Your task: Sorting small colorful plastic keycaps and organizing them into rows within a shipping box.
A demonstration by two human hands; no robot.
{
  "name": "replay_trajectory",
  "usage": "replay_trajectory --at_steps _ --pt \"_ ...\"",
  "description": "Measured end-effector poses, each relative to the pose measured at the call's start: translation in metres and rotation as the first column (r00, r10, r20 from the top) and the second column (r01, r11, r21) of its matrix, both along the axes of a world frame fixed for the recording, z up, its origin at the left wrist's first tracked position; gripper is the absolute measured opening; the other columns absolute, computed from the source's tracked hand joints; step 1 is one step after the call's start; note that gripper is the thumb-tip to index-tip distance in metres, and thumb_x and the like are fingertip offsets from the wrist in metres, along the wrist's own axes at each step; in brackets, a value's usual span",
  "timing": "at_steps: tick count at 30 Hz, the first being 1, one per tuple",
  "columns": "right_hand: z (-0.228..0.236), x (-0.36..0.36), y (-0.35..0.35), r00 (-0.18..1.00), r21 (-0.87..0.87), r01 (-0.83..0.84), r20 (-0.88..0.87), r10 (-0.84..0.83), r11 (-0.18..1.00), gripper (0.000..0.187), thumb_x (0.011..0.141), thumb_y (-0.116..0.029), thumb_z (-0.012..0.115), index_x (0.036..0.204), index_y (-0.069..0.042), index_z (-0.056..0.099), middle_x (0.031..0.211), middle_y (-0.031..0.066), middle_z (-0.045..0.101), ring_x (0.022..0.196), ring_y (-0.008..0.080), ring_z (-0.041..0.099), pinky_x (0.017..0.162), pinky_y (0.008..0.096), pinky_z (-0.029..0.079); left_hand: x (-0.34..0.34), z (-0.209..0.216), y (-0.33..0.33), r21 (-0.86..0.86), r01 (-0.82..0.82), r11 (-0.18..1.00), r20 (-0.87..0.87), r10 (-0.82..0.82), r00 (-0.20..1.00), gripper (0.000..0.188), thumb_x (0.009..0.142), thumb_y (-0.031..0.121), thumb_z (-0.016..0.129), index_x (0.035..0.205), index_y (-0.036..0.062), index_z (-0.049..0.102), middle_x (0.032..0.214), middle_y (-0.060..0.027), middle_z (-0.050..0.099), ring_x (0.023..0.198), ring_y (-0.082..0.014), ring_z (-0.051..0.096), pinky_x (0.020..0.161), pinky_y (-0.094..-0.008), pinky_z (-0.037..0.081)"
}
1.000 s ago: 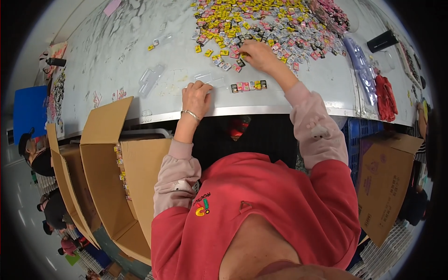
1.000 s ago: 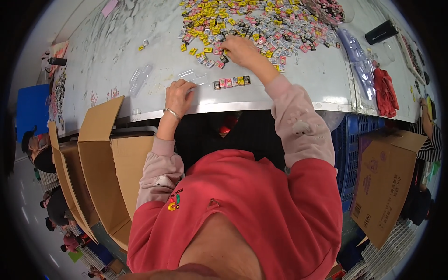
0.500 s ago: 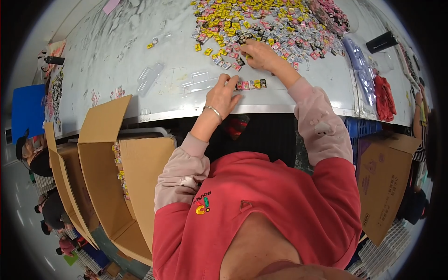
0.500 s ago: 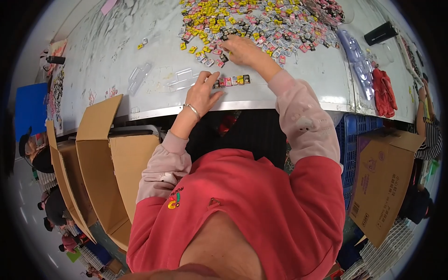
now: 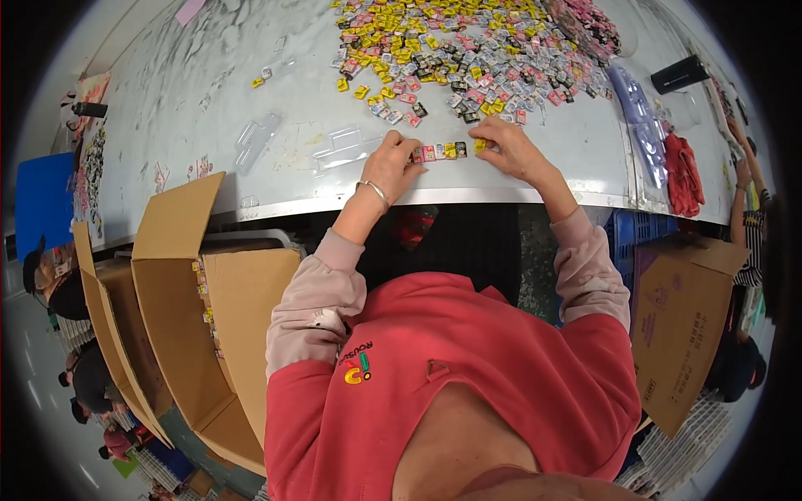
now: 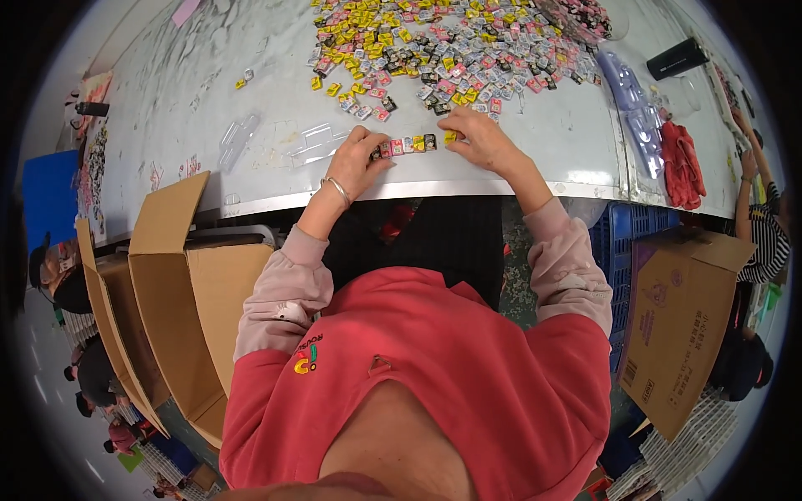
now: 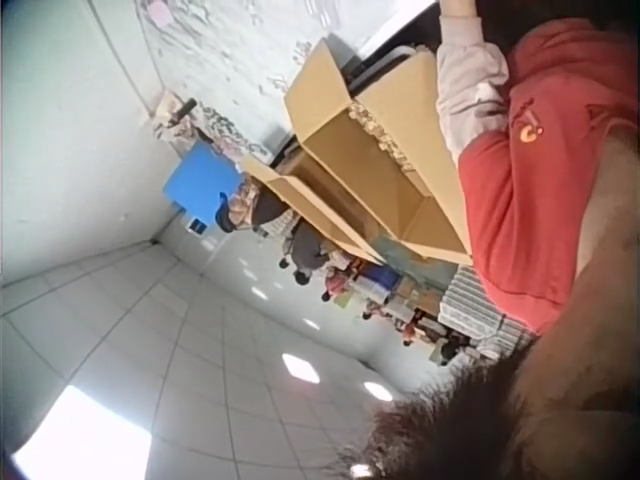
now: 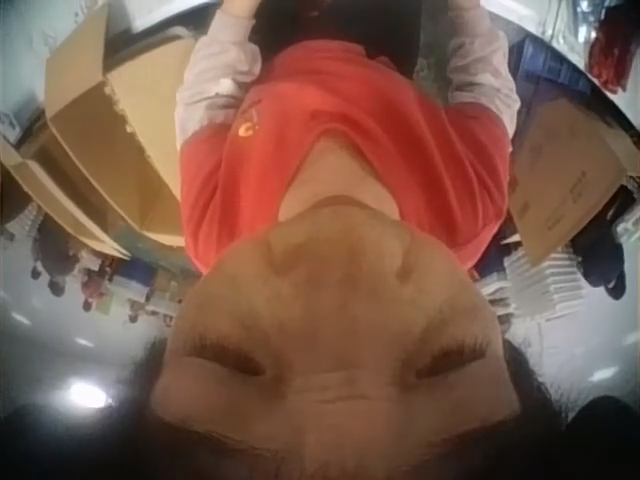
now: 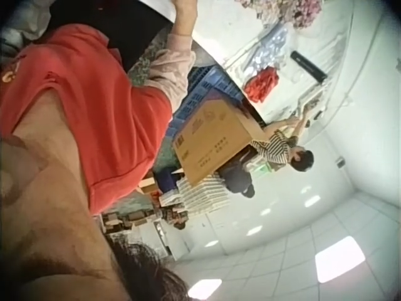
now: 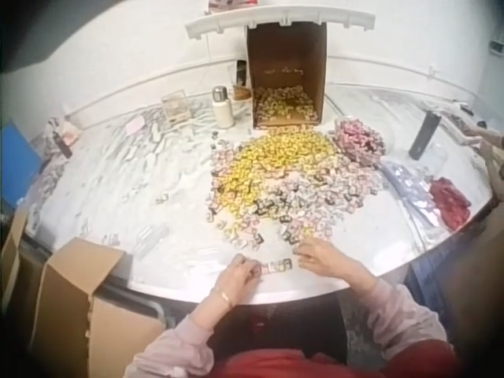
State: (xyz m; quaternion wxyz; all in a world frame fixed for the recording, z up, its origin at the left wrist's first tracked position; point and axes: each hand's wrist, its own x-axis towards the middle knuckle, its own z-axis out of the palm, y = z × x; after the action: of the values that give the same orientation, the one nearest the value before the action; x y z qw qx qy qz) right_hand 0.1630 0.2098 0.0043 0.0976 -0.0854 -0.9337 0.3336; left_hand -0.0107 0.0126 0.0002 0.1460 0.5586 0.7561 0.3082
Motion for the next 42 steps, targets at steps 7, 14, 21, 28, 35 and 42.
replay_trajectory --at_steps 7,14,21,28,35,42 --pt "0.004 -0.014 -0.013 0.998 0.010 -0.049 0.051 0.049 0.999 0.042 0.070 -0.008 0.069 0.110 -0.004 0.059 0.099 0.0106 0.054 0.088 0.0300 0.056 0.078 0.0379 0.046 0.003 0.002 0.007 -0.060 0.002 0.998 -0.045 -0.005 0.999 0.030 0.073 0.009 0.070 0.102 0.0064 0.062 0.092 -0.0119 0.053 0.082 -0.0299 0.059 0.075 -0.0367 0.049" --pt "0.005 -0.021 -0.031 0.996 0.104 -0.042 0.086 0.033 0.994 0.044 0.070 -0.021 0.072 0.112 -0.013 0.062 0.092 0.0076 0.053 0.084 0.0266 0.057 0.074 0.0376 0.046 0.010 -0.002 0.011 -0.055 -0.018 0.998 -0.102 0.012 0.995 0.027 0.074 0.009 0.069 0.100 0.0096 0.062 0.091 -0.0104 0.053 0.081 -0.0306 0.060 0.070 -0.0389 0.050" --pt "0.005 -0.022 -0.048 0.999 0.197 0.034 -0.032 -0.028 0.980 0.030 0.077 -0.022 0.065 0.104 -0.011 0.062 0.085 0.0067 0.052 0.080 0.0252 0.056 0.067 0.0350 0.045 0.022 -0.011 0.008 0.062 -0.044 0.997 -0.176 0.054 0.983 0.021 0.074 0.011 0.067 0.093 0.0108 0.060 0.089 -0.0085 0.053 0.076 -0.0302 0.060 0.064 -0.0390 0.051" --pt "0.025 -0.081 -0.076 0.987 0.264 -0.040 -0.141 0.079 0.964 0.026 0.077 -0.019 0.065 0.101 -0.014 0.062 0.087 0.0060 0.052 0.081 0.0256 0.058 0.069 0.0372 0.047 -0.024 0.020 -0.036 0.098 -0.150 0.984 -0.191 0.166 0.967 0.015 0.075 0.009 0.065 0.089 0.0082 0.061 0.087 -0.0108 0.055 0.077 -0.0327 0.060 0.066 -0.0395 0.050" --pt "0.000 -0.144 -0.103 0.985 0.251 -0.152 -0.041 0.168 0.956 0.027 0.078 -0.022 0.065 0.103 -0.012 0.062 0.090 0.0065 0.054 0.083 0.0253 0.057 0.069 0.0372 0.047 -0.087 0.007 -0.073 -0.017 -0.127 0.992 -0.168 0.122 0.978 0.022 0.073 0.007 0.068 0.094 0.0070 0.065 0.088 -0.0103 0.057 0.077 -0.0308 0.060 0.069 -0.0377 0.049" --pt "-0.009 -0.133 -0.090 0.971 0.004 -0.164 -0.176 0.162 0.987 0.025 0.072 -0.013 0.070 0.095 -0.005 0.065 0.091 0.0084 0.056 0.081 0.0289 0.059 0.072 0.0383 0.047 -0.106 0.002 -0.081 0.064 0.016 0.998 -0.144 -0.006 0.989 0.027 0.072 0.006 0.070 0.099 0.0066 0.065 0.085 -0.0094 0.057 0.071 -0.0272 0.058 0.067 -0.0351 0.049"
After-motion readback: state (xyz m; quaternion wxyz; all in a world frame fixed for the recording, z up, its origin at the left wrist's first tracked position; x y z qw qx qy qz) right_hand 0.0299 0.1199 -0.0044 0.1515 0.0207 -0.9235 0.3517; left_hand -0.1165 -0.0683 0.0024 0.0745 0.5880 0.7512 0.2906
